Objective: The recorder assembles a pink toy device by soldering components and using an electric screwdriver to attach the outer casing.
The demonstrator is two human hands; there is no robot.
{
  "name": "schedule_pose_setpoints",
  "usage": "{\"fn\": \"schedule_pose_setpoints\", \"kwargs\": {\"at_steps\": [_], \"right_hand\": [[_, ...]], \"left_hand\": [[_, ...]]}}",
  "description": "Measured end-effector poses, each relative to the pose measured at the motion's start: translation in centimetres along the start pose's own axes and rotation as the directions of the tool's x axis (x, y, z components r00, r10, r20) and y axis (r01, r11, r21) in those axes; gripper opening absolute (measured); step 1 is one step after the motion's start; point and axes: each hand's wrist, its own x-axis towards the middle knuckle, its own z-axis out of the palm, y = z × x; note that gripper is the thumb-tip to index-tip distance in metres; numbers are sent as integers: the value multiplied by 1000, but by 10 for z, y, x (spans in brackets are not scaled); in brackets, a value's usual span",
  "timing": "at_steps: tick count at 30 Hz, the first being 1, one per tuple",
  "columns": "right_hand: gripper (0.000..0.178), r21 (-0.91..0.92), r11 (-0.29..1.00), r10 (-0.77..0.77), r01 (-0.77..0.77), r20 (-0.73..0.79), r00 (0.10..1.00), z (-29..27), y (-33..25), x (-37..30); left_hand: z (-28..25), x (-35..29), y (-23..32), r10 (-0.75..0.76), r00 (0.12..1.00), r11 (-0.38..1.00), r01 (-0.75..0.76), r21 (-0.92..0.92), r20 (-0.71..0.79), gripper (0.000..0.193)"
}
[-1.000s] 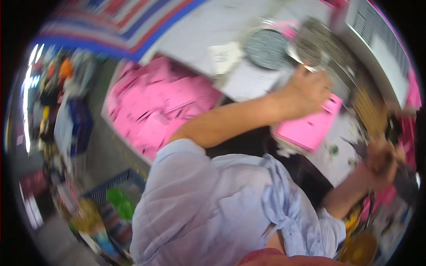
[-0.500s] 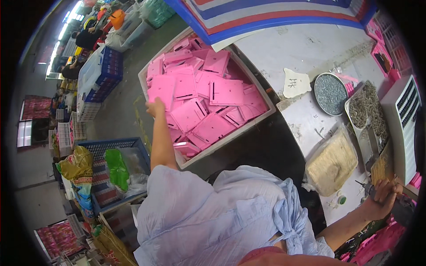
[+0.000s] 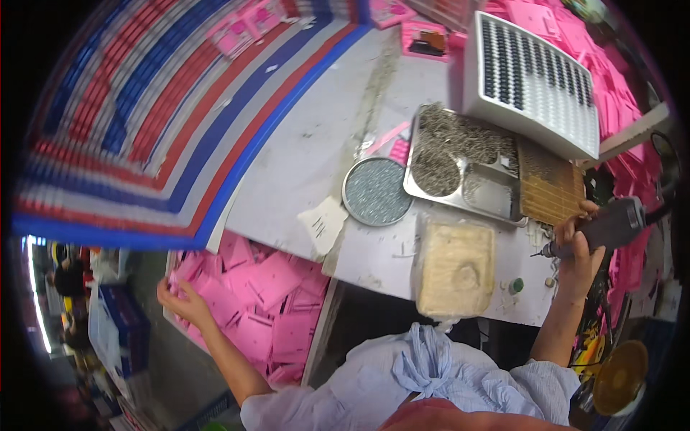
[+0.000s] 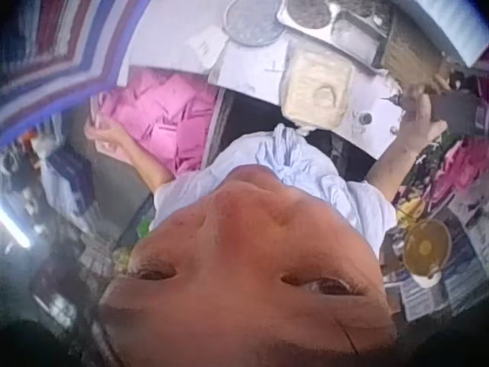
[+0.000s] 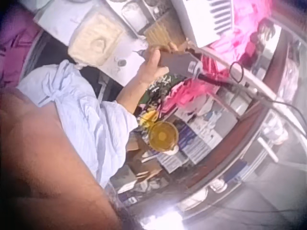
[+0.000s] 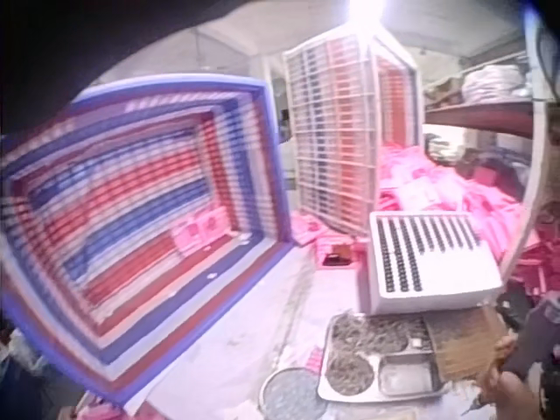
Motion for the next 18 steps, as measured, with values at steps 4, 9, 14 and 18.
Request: {"fn": "schedule_pose_setpoints", "kwargs": {"at_steps": [4,9,14,18], "right_hand": [[78,-133,990,33,-41,-61,998,-16,3,13],[86,-190,982,-13,-16,-151,988,-8,8,34],[85,-209,978,-31,-1,-150,988,-24,20,39],[74,-370,921,-246,121,-314,917,-42,35,28]], "left_hand": [[52,88,260,306,887,540,137,-830,345,22],[266,135,506,734,624,486,-209,-849,267,47],[386,140,642,731,594,651,-459,-605,336,60],[372,148,681,777,445,629,-565,-534,445,64]]}}
